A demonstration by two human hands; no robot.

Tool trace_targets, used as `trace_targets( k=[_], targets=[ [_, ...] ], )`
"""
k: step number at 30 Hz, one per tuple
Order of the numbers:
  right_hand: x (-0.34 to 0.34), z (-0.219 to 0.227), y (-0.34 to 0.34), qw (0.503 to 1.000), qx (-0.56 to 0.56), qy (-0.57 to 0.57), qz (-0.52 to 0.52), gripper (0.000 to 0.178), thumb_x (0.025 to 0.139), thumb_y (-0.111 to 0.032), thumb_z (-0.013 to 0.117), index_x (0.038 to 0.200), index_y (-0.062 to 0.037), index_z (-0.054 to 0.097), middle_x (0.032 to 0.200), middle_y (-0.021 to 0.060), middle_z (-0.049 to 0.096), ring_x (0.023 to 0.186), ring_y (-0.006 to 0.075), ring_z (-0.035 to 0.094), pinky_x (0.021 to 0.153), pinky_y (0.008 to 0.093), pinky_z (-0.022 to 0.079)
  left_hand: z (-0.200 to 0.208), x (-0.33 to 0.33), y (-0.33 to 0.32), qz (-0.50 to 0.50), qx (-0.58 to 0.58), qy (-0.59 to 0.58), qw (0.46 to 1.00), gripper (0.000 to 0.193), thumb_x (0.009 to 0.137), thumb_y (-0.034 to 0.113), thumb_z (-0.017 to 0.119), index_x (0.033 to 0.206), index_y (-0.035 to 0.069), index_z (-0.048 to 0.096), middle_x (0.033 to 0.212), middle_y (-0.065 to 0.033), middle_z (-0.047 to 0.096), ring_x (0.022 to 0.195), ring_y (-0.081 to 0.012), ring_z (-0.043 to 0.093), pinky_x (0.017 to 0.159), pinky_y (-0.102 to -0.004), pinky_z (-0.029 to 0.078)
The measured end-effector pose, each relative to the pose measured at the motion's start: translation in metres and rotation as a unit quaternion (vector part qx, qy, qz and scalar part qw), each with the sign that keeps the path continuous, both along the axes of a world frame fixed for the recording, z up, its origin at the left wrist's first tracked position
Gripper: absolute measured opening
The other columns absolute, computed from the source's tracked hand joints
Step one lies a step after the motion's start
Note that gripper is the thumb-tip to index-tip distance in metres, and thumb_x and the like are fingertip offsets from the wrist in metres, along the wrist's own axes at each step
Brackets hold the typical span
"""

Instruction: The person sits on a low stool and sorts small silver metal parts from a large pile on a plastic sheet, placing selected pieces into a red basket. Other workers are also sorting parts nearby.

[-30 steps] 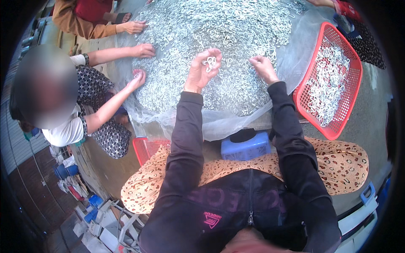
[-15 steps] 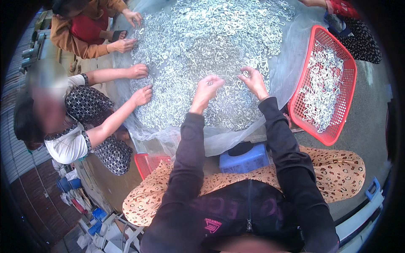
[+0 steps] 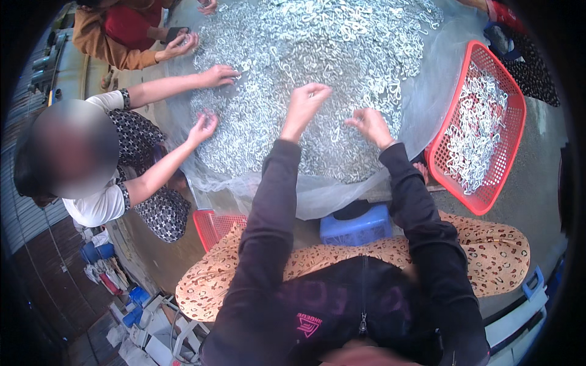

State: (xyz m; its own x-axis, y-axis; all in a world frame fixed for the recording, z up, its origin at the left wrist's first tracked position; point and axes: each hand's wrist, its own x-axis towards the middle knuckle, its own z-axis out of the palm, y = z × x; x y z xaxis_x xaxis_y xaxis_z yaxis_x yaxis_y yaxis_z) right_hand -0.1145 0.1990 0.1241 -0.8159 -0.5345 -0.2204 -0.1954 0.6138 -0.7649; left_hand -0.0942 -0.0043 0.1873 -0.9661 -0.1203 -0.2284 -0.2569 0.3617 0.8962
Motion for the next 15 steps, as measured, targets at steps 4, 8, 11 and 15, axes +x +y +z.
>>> trace_targets(
  k=[4,8,11,15],
  targets=[
    [-0.009,0.012,0.010,0.992,-0.085,-0.055,-0.073,0.040,0.083,-0.039,0.064,0.077,0.0011,0.062,0.065,0.0093,0.059,0.060,0.0228,0.057,0.057,0.0362,0.043,-0.038,-0.009,0.023,-0.117,-0.443,0.028,0.888,0.020,0.081,0.021,0.063,0.093,0.005,0.062,0.092,-0.0170,0.060,0.087,-0.0367,0.061,0.072,-0.0474,0.049],
    [-0.017,0.032,0.031,0.838,-0.379,-0.391,-0.023,0.029,0.090,-0.035,0.058,0.081,-0.0075,0.060,0.070,-0.0039,0.054,0.059,0.0077,0.049,0.055,0.0227,0.039,-0.042,0.007,0.016,-0.139,-0.462,0.062,0.874,0.021,0.077,0.022,0.069,0.087,0.005,0.063,0.087,-0.0145,0.062,0.079,-0.0347,0.063,0.070,-0.0450,0.049],
    [-0.014,0.044,0.039,0.740,-0.466,-0.484,-0.039,0.020,0.090,-0.032,0.060,0.094,-0.0125,0.059,0.081,-0.0029,0.055,0.070,0.0073,0.053,0.065,0.0205,0.045,-0.025,0.027,-0.012,-0.059,-0.321,0.040,0.944,0.025,0.071,0.024,0.076,0.077,0.004,0.062,0.074,-0.0134,0.062,0.072,-0.0317,0.063,0.065,-0.0415,0.048],
    [-0.001,0.054,0.035,0.721,-0.484,-0.493,-0.053,0.023,0.090,-0.029,0.060,0.098,-0.0087,0.057,0.081,0.0005,0.056,0.072,0.0084,0.055,0.060,0.0185,0.044,-0.002,0.059,-0.024,-0.007,-0.113,-0.106,0.988,0.034,0.074,0.031,0.077,0.063,0.006,0.056,0.054,0.0017,0.050,0.053,-0.0119,0.049,0.049,-0.0293,0.040]
  ],
)
